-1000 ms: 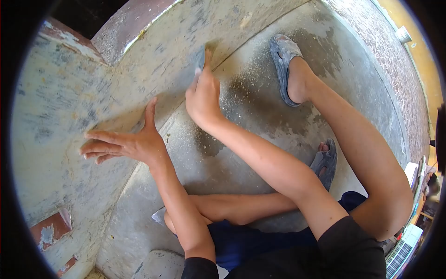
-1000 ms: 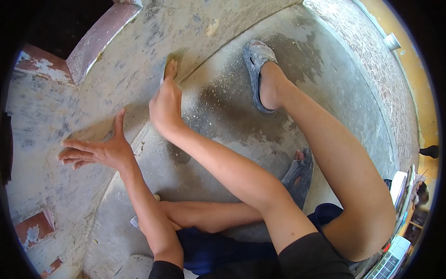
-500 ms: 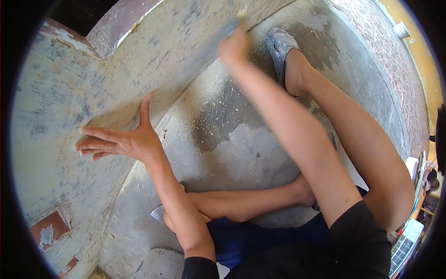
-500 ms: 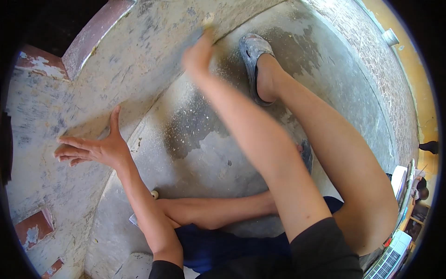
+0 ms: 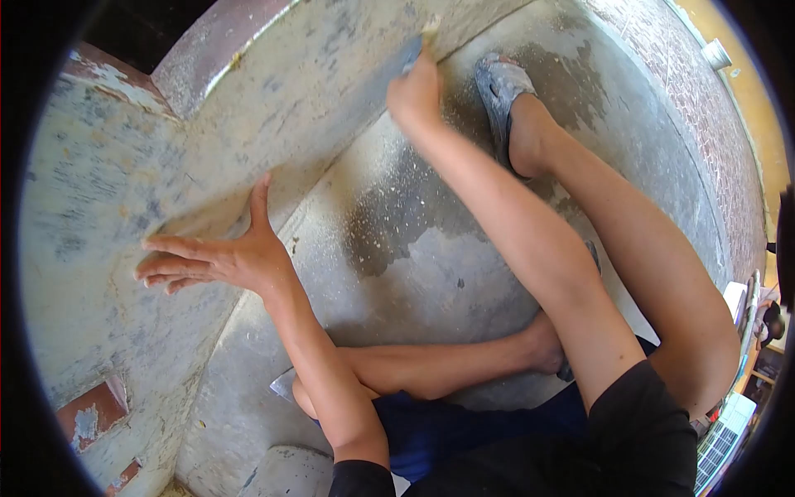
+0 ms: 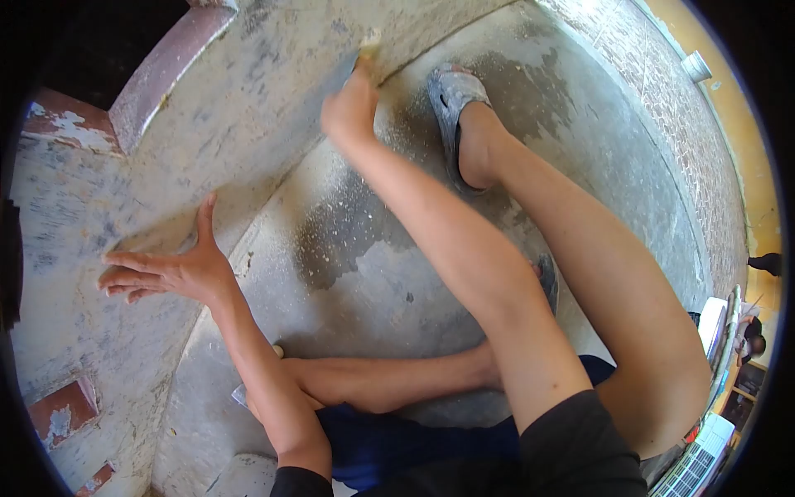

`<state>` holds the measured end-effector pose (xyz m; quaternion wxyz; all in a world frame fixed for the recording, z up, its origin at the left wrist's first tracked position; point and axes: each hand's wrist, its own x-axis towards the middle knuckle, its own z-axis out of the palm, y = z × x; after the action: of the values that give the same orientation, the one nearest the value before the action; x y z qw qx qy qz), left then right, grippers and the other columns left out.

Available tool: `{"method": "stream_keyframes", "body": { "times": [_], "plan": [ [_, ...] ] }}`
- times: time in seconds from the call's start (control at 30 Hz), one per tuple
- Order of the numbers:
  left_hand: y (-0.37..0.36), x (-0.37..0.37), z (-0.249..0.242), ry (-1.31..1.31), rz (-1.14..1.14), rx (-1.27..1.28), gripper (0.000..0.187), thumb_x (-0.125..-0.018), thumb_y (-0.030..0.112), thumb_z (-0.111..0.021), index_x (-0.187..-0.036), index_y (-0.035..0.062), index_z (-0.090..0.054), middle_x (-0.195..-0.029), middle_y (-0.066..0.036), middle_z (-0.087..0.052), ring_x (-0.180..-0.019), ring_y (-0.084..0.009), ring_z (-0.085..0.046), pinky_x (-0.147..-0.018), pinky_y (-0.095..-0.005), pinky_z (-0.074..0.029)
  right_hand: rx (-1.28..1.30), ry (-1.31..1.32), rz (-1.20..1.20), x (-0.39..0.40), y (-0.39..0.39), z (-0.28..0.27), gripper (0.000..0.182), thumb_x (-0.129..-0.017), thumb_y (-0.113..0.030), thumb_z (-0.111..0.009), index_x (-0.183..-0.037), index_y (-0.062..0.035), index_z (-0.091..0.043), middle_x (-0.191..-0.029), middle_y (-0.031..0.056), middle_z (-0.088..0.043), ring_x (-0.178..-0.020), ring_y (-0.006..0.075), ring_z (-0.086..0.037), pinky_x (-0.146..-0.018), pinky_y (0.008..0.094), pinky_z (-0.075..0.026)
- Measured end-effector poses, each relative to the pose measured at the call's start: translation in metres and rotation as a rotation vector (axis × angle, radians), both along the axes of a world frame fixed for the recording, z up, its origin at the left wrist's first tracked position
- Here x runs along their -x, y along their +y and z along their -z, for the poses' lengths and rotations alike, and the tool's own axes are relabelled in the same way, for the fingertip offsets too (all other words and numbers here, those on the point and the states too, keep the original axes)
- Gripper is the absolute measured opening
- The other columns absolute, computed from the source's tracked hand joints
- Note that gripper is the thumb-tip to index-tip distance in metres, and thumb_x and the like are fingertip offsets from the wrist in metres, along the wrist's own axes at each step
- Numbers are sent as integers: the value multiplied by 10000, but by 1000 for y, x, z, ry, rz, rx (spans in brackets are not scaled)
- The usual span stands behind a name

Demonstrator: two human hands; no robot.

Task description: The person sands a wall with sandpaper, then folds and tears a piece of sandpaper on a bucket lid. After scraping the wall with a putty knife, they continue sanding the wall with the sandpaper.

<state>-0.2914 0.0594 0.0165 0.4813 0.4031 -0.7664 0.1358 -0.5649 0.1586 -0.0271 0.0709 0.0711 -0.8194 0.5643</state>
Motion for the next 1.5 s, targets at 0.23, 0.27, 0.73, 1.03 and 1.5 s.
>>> {"method": "stream_keyframes", "body": {
  "times": [0.23, 0.27, 0.73, 1.03, 1.5],
  "plan": [
    [0, -2, -1, -15, 13, 12, 1583, -506, 743, -860, -1605, -5, -1, -1629, -316, 160, -1509, -426, 226, -1140, -665, 155, 283, -432, -31, 57, 13, -7, 456, -863, 55, -592, -1295, 126, -466, -1190, 333, -621, -1094, 425, -655, -930, 428, -550],
    [3, -1, 0, -11, 15, 6, 1583, -506, 743, -860, -1605, -5, -1, -1629, -316, 160, -1509, -426, 226, -1140, -665, 155, 23, -326, -53, 32, 14, -20, 466, -862, 48, -594, -1296, 144, -456, -1230, 345, -603, -1152, 432, -631, -977, 436, -527],
    [0, 1, 0, 15, 11, 6, 1569, -512, 726, -872, -1612, 22, -3, -1635, -310, 147, -1516, -432, 200, -1141, -668, 154, 127, -213, -116, 9, 10, 26, 205, -882, 26, -539, -1053, 125, -597, -1063, 252, -675, -891, 308, -682, -726, 427, -540],
    [-1, 1, -1, 12, 36, 31, 1548, -533, 722, -872, -1614, 27, -10, -1629, -324, 144, -1503, -464, 210, -1120, -697, 162, 141, -329, -39, 20, 44, 32, 301, -870, 43, -511, -1137, 163, -581, -1151, 303, -648, -930, 354, -685, -809, 438, -536],
    [4, 5, -6, 38, 49, -8, 1539, -547, 692, -889, -1610, 11, -10, -1618, -347, 145, -1499, -487, 200, -1088, -747, 136, 59, -251, -206, 15, 24, 38, 314, -842, 75, -485, -1133, 112, -598, -1031, 229, -673, -920, 321, -665, -776, 394, -531]
  ]
}}
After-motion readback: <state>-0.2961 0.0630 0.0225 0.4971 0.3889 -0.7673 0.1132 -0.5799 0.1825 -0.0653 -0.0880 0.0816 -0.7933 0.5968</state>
